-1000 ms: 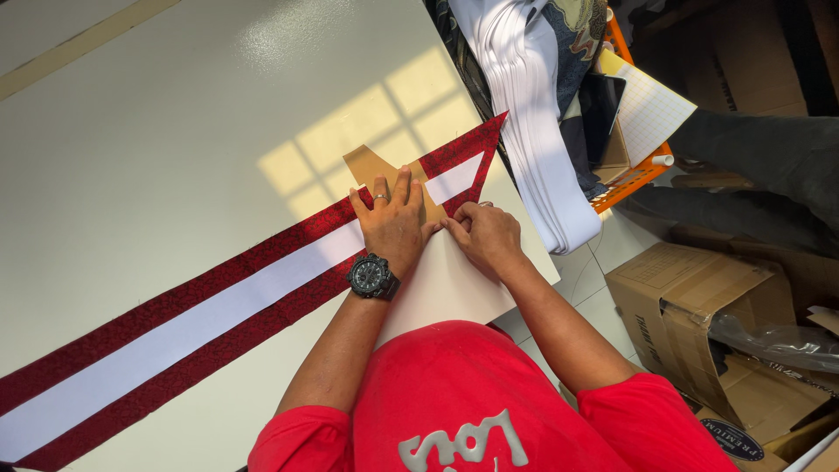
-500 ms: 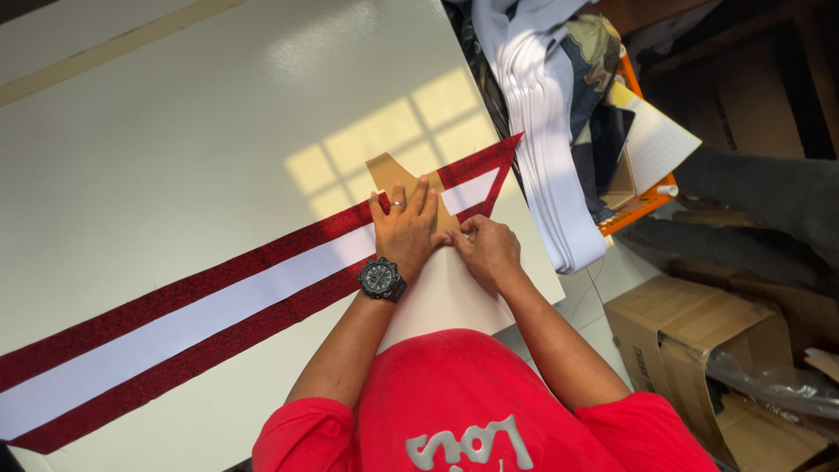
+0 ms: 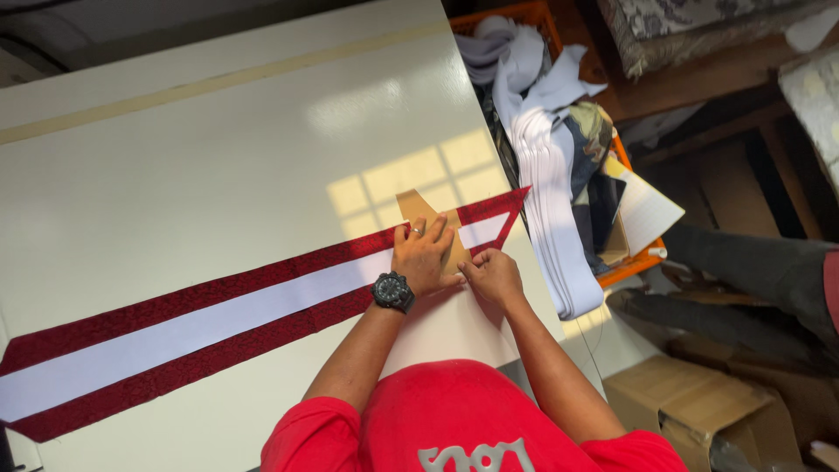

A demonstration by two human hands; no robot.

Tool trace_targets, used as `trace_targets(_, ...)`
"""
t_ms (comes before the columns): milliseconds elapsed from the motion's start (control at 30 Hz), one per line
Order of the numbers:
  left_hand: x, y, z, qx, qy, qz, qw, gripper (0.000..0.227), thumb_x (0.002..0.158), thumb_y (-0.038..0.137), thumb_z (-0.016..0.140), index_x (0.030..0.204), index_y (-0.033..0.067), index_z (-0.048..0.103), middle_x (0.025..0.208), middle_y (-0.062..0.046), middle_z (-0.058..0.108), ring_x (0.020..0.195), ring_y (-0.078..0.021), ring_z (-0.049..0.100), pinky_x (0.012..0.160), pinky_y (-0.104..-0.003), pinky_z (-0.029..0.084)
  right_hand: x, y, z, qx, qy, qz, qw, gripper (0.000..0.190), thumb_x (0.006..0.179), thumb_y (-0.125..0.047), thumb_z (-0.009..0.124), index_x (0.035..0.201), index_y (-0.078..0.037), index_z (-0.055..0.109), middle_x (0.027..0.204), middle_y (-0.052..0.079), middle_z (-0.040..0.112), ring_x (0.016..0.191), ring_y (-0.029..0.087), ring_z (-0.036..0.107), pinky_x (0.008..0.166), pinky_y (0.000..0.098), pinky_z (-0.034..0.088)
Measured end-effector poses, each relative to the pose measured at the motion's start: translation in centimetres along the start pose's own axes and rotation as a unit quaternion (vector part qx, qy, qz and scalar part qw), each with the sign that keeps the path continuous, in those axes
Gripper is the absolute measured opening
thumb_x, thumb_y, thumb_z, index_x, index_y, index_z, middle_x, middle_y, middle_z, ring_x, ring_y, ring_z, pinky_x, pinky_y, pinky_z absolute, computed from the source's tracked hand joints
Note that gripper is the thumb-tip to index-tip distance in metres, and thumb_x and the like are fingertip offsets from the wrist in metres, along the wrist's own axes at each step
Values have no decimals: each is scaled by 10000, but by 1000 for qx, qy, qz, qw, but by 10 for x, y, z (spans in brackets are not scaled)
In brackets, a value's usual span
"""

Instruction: The person assembles long fabric strips by layering a white fabric piece onto a red patterned fabric piece. They use a cardboard template to align the pieces and mark the edges before moving the assembled strip to the side.

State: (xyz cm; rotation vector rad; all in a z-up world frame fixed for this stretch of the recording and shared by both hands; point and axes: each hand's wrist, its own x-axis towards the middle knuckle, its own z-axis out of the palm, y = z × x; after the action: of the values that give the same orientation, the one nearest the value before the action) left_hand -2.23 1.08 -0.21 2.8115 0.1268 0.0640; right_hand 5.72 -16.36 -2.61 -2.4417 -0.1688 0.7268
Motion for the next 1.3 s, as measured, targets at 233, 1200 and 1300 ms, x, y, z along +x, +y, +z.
trace_targets(233, -60, -5, 4, -91, 174, -23, 980, 979, 824, 758, 629, 1489, 54, 481, 1628, -155, 372, 1468, -367, 370, 1116, -594, 282, 3, 15, -3, 138, -53, -87, 985, 271, 850, -239, 827, 771, -28, 675, 691, 20, 658, 618, 116, 586, 571, 301, 485)
trace_targets(1200, -373, -266, -23, 30, 82, -557, 826, 909, 920, 771, 446, 1543, 110, 438, 1641, -231, 284, 1484, -502, 209, 1130, -708, 50, -9, -5, 55, -363, 82, -270, 888, 723, 997, -607, 425, 1535, -125, 433, 1655, 78, 336, 1532, 399, 227, 1157, 713, 149)
trace_targets(1300, -369, -276, -29, 34, 77, -555, 827, 913, 917, 770, 453, 1550, 112, 417, 1647, -229, 272, 1486, -501, 204, 1139, -697, 48, 2, -8, 60, -374, 83, -261, 886, 711, 1000, -621, 434, 1524, -141, 446, 1657, 66, 343, 1540, 401, 229, 1161, 715, 148)
